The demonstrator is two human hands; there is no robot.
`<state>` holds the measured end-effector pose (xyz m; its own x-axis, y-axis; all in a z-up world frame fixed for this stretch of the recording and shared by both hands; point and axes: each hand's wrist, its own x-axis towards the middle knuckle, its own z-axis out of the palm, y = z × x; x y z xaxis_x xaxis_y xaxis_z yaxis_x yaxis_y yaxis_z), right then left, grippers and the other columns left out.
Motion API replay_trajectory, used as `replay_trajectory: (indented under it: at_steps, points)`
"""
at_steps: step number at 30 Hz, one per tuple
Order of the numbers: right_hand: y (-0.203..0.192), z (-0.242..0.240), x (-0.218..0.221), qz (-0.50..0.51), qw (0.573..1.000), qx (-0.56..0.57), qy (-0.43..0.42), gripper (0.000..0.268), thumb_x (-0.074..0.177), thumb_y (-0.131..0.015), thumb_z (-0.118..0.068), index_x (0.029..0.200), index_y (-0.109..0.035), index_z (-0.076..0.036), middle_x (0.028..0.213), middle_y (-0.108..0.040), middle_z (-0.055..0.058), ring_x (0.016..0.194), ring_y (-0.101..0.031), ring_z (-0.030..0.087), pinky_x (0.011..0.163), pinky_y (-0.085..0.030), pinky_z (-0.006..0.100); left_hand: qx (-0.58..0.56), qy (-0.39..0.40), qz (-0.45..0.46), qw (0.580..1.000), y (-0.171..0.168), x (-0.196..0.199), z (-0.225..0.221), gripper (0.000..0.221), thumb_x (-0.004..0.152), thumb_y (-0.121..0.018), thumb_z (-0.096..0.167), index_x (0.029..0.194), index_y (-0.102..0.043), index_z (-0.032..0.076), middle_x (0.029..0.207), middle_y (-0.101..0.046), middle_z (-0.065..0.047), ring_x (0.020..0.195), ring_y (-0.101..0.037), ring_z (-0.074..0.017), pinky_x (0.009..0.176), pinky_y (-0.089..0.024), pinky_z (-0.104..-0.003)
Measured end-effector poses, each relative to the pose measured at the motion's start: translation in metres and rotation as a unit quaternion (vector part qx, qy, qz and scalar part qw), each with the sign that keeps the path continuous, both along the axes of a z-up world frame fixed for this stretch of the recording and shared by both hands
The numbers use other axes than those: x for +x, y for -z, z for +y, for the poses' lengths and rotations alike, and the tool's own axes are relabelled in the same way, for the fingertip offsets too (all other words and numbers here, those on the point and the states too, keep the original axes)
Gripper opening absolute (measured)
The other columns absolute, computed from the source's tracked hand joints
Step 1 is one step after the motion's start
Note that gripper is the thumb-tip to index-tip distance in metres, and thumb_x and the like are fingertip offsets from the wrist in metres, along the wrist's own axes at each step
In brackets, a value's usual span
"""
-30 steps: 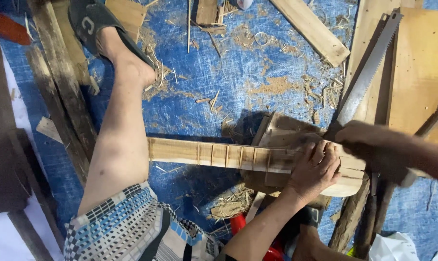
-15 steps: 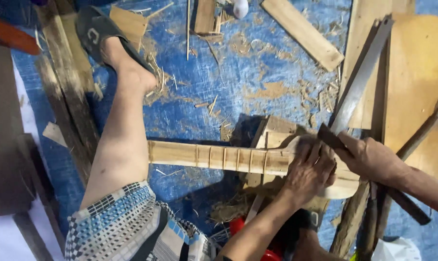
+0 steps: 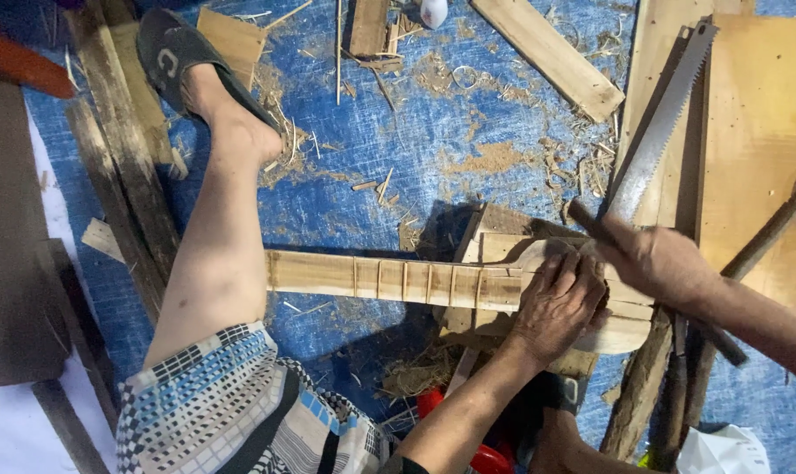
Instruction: The person uses a saw to cut wood pieces and assembles the body of a string instrument while working on a floor-based workspace.
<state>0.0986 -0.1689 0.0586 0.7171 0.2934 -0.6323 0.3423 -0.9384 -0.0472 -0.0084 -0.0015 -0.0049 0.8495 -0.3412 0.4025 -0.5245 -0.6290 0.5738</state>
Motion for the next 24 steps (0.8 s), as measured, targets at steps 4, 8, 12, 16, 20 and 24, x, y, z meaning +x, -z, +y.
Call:
replay_trajectory:
  at_steps: [4,8,12,16,20,24]
  points:
    - [0.008,0.002,0.028,-0.025,0.992,-0.069,-0.105,0.041,0.104,-0.040,-0.022,0.139,-0.027,-0.040,0.066,-0.062,0.001,0.036,-0.047,0.007,0.033,-0.039,0.020,0.144,-0.016,-0.003,0.990,0.005,0.003,-0.003,0.059,0.094,-0.065,0.042,0.139,-0.047,0.009,0.150,-0.044,-0.017,0.145,-0.039,-0.0345,0.125,-0.034,-0.052]
    - [0.010,0.011,0.045,-0.067,0.916,-0.142,-0.370,0.062,0.109,-0.024,-0.015,0.166,-0.010,-0.033,0.042,-0.038,-0.012,0.034,-0.030,0.002,0.034,-0.027,0.023,0.003,-0.035,-0.030,0.999,-0.011,0.008,0.006,0.047,0.079,-0.071,0.024,0.117,-0.063,-0.003,0.128,-0.061,-0.021,0.129,-0.055,-0.0370,0.110,-0.047,-0.049]
    - [-0.024,0.091,0.055,0.050,0.892,-0.180,-0.411,0.025,0.110,-0.041,-0.006,0.098,-0.061,-0.014,0.055,-0.053,-0.009,0.038,-0.042,0.002,0.033,-0.033,0.021,-0.027,-0.021,-0.016,0.999,0.012,0.002,-0.005,0.058,0.071,-0.095,0.031,0.109,-0.060,0.004,0.113,-0.060,-0.014,0.117,-0.056,-0.0359,0.111,-0.047,-0.051]
    - [-0.021,0.127,0.035,0.061,0.928,-0.199,-0.310,0.018,0.104,-0.044,-0.021,0.100,-0.062,-0.020,0.057,-0.057,-0.008,0.043,-0.052,0.006,0.037,-0.043,0.020,-0.100,-0.051,-0.058,0.992,0.033,-0.007,-0.024,0.037,0.080,-0.087,0.018,0.103,-0.064,0.001,0.104,-0.061,-0.016,0.101,-0.059,-0.0360,0.092,-0.051,-0.050]
    - [-0.005,0.129,0.008,0.069,0.967,-0.192,-0.152,0.039,0.108,-0.043,-0.040,0.100,-0.075,-0.020,0.072,-0.071,-0.001,0.063,-0.071,0.011,0.057,-0.062,0.020,-0.051,-0.080,-0.019,0.995,-0.012,0.007,0.003,0.026,0.093,-0.066,0.026,0.101,-0.070,0.001,0.104,-0.071,-0.015,0.117,-0.065,-0.0321,0.110,-0.049,-0.049]
    - [-0.023,0.125,0.002,0.098,0.926,-0.201,-0.303,0.028,0.104,-0.047,-0.022,0.113,-0.074,-0.027,0.104,-0.078,0.000,0.089,-0.076,0.014,0.078,-0.063,0.026,-0.016,-0.077,-0.018,0.997,0.002,0.003,-0.003,0.023,0.096,-0.067,0.025,0.108,-0.067,0.005,0.109,-0.068,-0.012,0.118,-0.062,-0.0300,0.108,-0.048,-0.046]
